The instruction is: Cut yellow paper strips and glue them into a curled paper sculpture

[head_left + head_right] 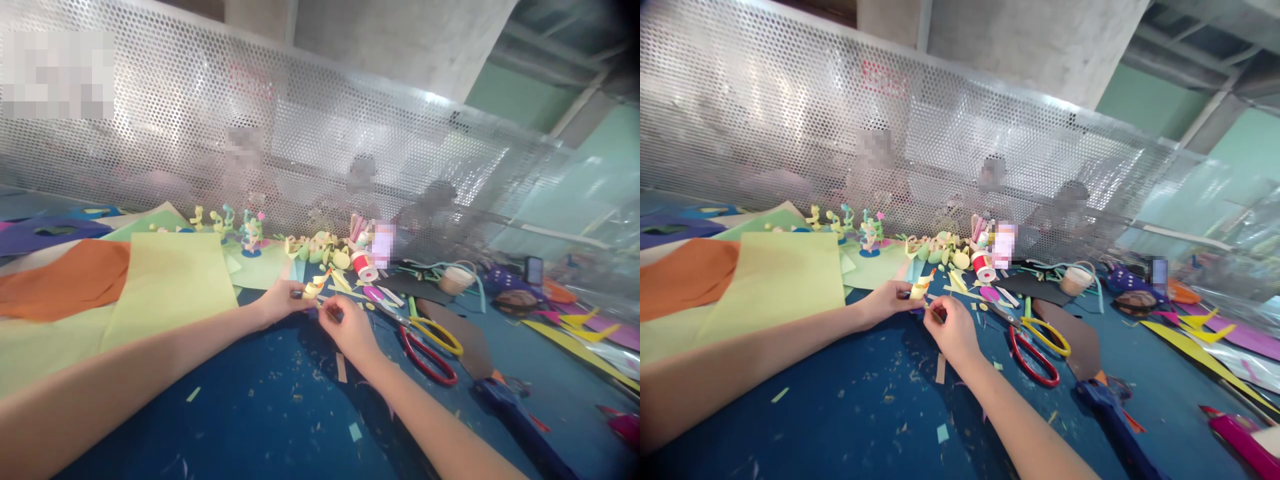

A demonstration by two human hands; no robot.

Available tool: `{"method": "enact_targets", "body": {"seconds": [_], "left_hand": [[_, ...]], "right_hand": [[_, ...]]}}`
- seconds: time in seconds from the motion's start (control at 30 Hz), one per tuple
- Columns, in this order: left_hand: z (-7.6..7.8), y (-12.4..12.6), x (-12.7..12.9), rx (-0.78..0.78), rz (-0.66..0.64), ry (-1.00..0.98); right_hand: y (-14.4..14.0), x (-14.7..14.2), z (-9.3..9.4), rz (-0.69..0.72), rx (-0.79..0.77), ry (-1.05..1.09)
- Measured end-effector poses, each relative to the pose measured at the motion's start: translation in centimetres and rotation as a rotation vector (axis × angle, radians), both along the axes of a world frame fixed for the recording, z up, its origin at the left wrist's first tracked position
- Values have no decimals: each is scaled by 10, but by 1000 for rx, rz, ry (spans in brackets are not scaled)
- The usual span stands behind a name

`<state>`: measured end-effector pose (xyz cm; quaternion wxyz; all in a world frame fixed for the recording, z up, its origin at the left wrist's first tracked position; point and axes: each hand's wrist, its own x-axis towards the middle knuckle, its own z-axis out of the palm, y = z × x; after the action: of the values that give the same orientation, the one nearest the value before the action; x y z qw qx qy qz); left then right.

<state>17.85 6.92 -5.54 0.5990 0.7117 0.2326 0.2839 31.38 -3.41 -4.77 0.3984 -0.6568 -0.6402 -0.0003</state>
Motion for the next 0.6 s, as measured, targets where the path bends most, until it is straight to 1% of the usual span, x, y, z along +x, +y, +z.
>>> {"method": "enact_targets", "body": {"seconds": [0.2, 0.33, 0.4, 0.47, 0.6], "left_hand": [[0, 0, 1, 3, -46, -21], [2, 4, -2, 19, 28, -51], [4, 5, -4, 27, 28, -51], [6, 5, -5, 24, -12, -50], [8, 4, -6, -20, -56, -57]], "right_hand": [[-1, 1, -1, 0, 17, -15], [-1, 2, -4, -21, 41, -23], [0, 4, -5, -22, 53, 13], [2, 8, -7, -31, 58, 76], [6, 17, -9, -102, 48, 200]]}}
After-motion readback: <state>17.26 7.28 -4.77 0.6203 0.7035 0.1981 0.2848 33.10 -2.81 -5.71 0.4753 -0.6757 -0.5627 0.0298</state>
